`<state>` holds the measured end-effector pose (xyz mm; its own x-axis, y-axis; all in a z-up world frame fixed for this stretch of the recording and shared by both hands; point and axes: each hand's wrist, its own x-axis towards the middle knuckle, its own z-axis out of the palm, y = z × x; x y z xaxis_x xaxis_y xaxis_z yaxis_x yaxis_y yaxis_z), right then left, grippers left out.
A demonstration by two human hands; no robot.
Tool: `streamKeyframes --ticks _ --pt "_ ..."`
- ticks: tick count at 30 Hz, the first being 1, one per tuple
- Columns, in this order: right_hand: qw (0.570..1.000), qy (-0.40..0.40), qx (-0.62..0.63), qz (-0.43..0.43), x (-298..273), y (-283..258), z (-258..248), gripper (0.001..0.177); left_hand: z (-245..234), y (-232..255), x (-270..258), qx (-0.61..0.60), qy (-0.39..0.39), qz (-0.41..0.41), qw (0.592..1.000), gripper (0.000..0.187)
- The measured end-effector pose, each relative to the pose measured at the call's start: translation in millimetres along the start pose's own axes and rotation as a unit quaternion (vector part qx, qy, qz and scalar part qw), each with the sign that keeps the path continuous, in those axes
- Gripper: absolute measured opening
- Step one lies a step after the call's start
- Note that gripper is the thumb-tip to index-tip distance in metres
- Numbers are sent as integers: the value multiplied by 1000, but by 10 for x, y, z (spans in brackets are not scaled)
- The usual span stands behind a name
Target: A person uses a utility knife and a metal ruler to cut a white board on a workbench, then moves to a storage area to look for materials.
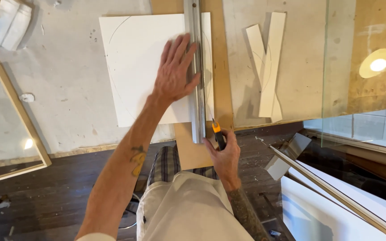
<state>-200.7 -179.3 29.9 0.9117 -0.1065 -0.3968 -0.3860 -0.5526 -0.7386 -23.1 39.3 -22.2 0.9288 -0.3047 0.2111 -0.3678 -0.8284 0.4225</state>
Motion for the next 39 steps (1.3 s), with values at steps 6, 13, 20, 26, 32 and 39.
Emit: streamKeyframes --ticks 6,13,20,26,32,39 --pt "976 -44 -52 -207 98 378 49 63 94 -185 138 42 -81 18 996 89" --pt "981 -83 -70 -163 112 447 -19 57 -41 -82 139 82 -82 58 992 79" --pt "973 -81 -64 -207 165 353 -83 39 -43 -66 147 77 -72 60 993 77" --pt "974 -85 -63 -200 192 378 -105 44 -53 -57 156 85 -73 64 992 79" --pt "972 -85 -56 -214 201 386 -100 48 -49 -63 160 97 -88 60 990 78" --pt "970 -85 -64 -218 193 400 -99 38 -61 -61 156 111 -92 62 988 79"
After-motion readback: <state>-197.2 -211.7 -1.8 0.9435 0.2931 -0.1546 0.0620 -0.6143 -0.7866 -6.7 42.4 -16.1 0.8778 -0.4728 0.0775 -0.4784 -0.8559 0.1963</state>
